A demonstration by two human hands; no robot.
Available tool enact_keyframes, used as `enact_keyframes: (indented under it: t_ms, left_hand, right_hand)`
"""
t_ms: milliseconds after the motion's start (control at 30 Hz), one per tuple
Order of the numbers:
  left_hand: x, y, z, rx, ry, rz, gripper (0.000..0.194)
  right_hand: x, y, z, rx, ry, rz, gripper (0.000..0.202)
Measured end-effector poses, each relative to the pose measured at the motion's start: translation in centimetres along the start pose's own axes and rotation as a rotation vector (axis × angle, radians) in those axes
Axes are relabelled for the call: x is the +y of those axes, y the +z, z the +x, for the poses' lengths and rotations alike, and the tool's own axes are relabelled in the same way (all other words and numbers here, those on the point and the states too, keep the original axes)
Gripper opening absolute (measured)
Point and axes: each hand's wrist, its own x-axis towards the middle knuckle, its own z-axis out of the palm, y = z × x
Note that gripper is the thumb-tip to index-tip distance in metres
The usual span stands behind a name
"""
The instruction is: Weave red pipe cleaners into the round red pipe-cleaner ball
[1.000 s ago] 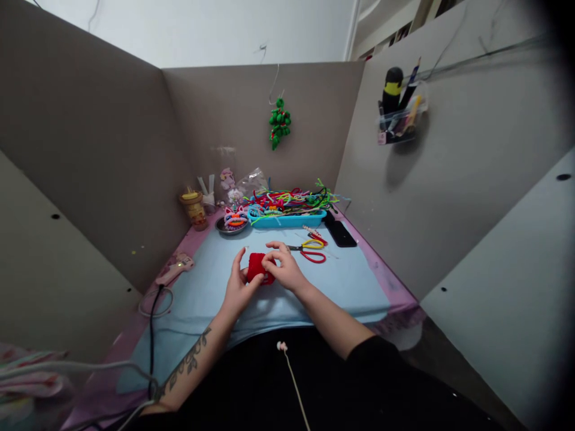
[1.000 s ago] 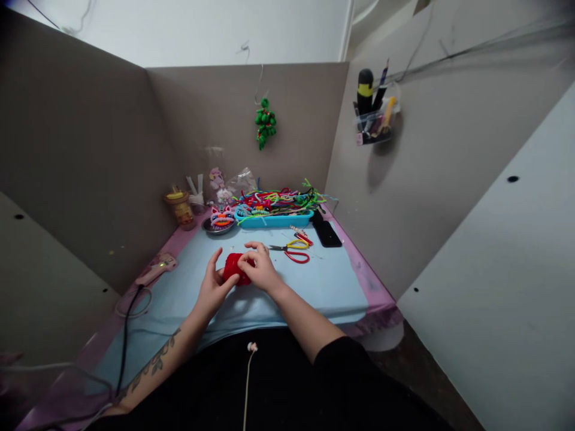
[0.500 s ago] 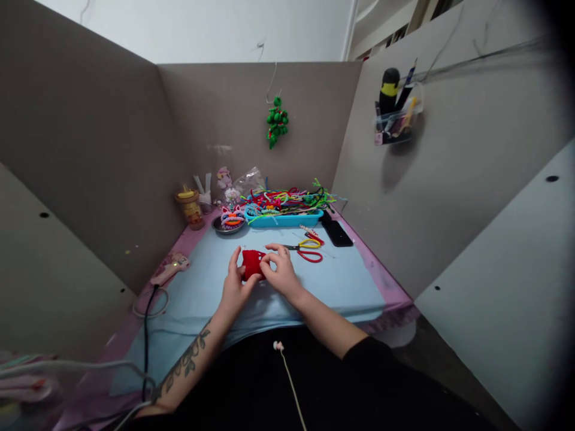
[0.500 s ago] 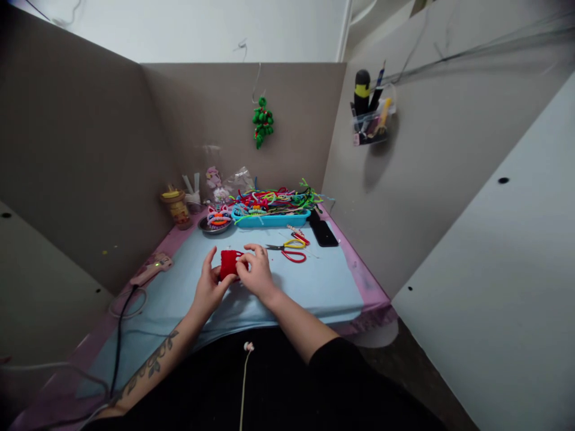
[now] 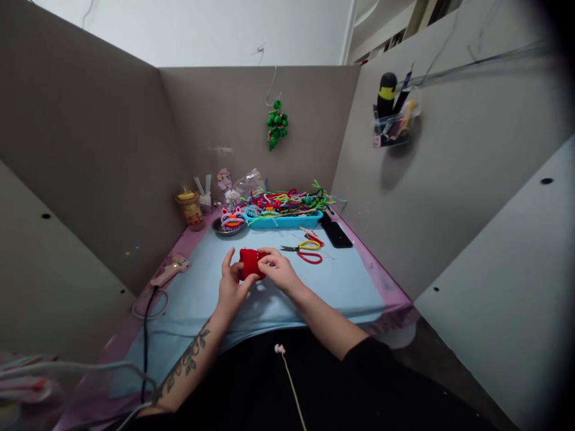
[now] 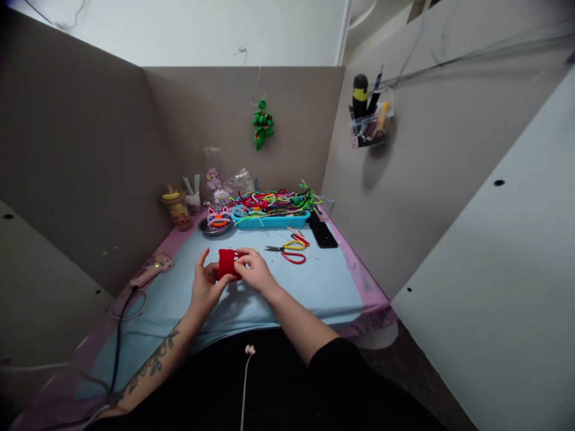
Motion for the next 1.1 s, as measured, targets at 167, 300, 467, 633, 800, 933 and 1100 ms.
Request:
enact_keyframes:
  t_ms: [167,300,467,633,800,933,1100]
  left_hand:
    - [1.2,-0.1,0.6,0.043,-0.101,-0.172,0.092]
    - [1.8,-0.4,0.8,0.003,-0.172,-0.264,0.098]
    - [1.7,-0.2,0.8,-0.053,-0.216,-0.293,0.103]
    - [1.3,0.1,0.7,-0.086,-0.197,-0.255,0.102]
    - [1.8,-0.5,0.8,-0.042,-0.237,-0.218,0.093]
    - [2.3,-0.9,0.9,-0.005,-0.307,-0.231,0.091]
    - [2.2,-0.7,1.1,0.011,-0.334,-0.285,0.092]
  right_hand:
    - [-0.3,-0.9,-0.7,-0.076,-0.179,-0.135,0.015]
    - [-0.5,-1.2,-0.7,-0.117,-0.257,-0.181,0.010]
    - [-0.3,-1.0,-0.7,-0.088,-0.179,-0.166,0.008]
    - [-0.4,-0.8,-0.9,0.013,-0.218,-0.237,0.009]
    - [-0.7,-0.3,-0.9,0.058,-0.227,-0.276,0.011]
    - [-0.5,0.1,-1.0,0.051,-0.145,-0.205,0.007]
    - [0.0,0.6,-1.2,0.050,-0.048,-0.036,0.008]
